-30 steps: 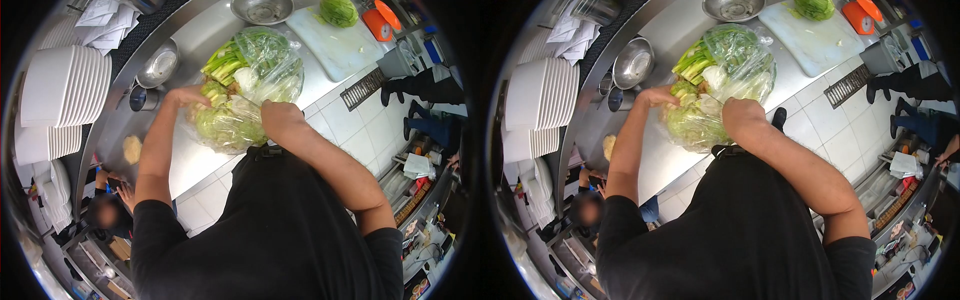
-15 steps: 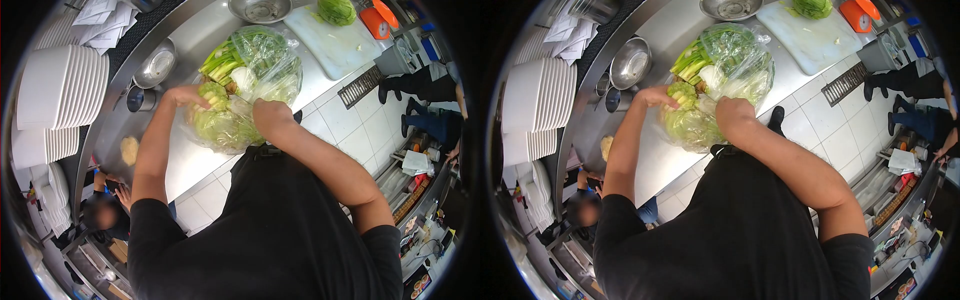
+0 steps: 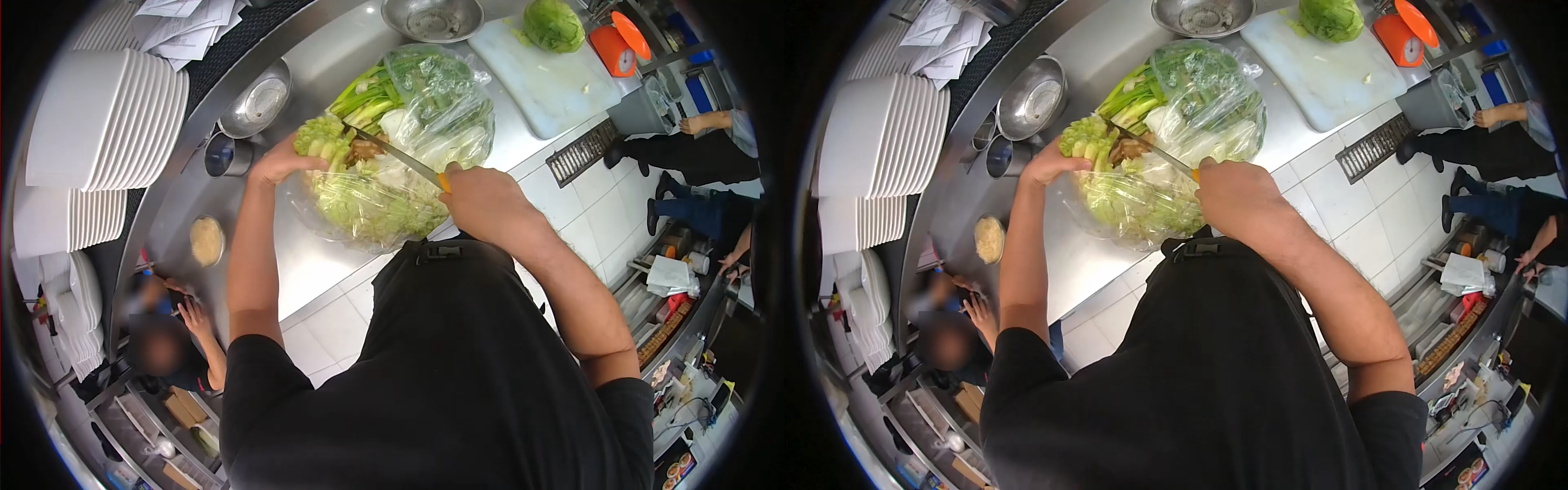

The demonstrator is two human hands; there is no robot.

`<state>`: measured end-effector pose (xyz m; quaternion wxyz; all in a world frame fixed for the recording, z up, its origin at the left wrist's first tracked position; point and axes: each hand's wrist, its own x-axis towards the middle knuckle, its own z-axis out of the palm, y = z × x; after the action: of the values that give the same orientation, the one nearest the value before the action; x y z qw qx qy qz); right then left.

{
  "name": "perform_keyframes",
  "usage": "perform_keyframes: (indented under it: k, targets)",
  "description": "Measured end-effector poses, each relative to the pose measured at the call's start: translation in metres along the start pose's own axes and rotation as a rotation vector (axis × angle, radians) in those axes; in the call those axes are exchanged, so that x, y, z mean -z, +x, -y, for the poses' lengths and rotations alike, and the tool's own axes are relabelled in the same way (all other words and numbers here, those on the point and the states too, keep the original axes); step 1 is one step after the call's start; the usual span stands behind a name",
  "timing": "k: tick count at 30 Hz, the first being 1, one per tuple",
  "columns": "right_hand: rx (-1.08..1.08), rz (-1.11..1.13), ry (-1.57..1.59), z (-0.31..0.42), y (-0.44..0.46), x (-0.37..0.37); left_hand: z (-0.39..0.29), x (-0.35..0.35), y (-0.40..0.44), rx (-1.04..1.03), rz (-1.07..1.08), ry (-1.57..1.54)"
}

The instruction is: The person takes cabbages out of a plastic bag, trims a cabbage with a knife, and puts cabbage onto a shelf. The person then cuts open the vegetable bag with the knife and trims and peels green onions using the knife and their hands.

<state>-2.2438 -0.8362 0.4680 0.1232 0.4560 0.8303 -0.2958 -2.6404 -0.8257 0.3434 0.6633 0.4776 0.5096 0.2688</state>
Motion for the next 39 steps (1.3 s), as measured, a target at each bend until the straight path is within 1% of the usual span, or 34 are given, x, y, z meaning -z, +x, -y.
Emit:
perform_keyframes:
  k: [3, 6, 9, 15, 18, 21, 27, 33, 36, 37, 39]
  targets:
    - [0.009, -0.027, -0.009, -0.007, -0.005, -0.003, 0.002, -0.007, -0.012, -0.123, -0.162, -0.111]
    - [0.007, -0.044, -0.028, -0.009, -0.008, -0.007, 0.018, -0.009, -0.015, -0.290, -0.346, -0.241]
    - [0.007, -0.058, -0.051, -0.009, -0.008, -0.011, 0.033, -0.008, -0.015, -0.422, -0.468, -0.403]
    - [0.015, -0.082, -0.119, -0.009, -0.007, -0.022, 0.036, -0.017, -0.035, -0.752, -0.551, -0.704]
    - [0.015, -0.098, -0.153, -0.009, -0.007, -0.023, 0.039, -0.021, -0.052, -0.848, -0.568, -0.787]
    - [0.025, -0.133, -0.171, -0.013, -0.011, -0.028, 0.042, -0.028, -0.072, -0.881, -0.592, -0.835]
    - [0.006, -0.204, -0.147, -0.013, -0.023, -0.034, 0.044, -0.042, -0.106, -0.993, -0.717, -0.857]
    - [0.024, -0.250, -0.100, -0.011, -0.029, -0.046, 0.036, -0.066, -0.119, -1.074, -0.823, -0.945]
    - [0.046, -0.303, -0.053, -0.013, -0.032, -0.052, 0.024, -0.088, -0.111, -1.069, -0.840, -0.989]
    - [0.036, -0.312, -0.042, -0.016, -0.033, -0.054, 0.019, -0.097, -0.105, -1.067, -0.806, -1.021]
    - [0.012, -0.335, -0.020, -0.021, -0.032, -0.055, 0.018, -0.112, -0.088, -0.994, -0.802, -1.066]
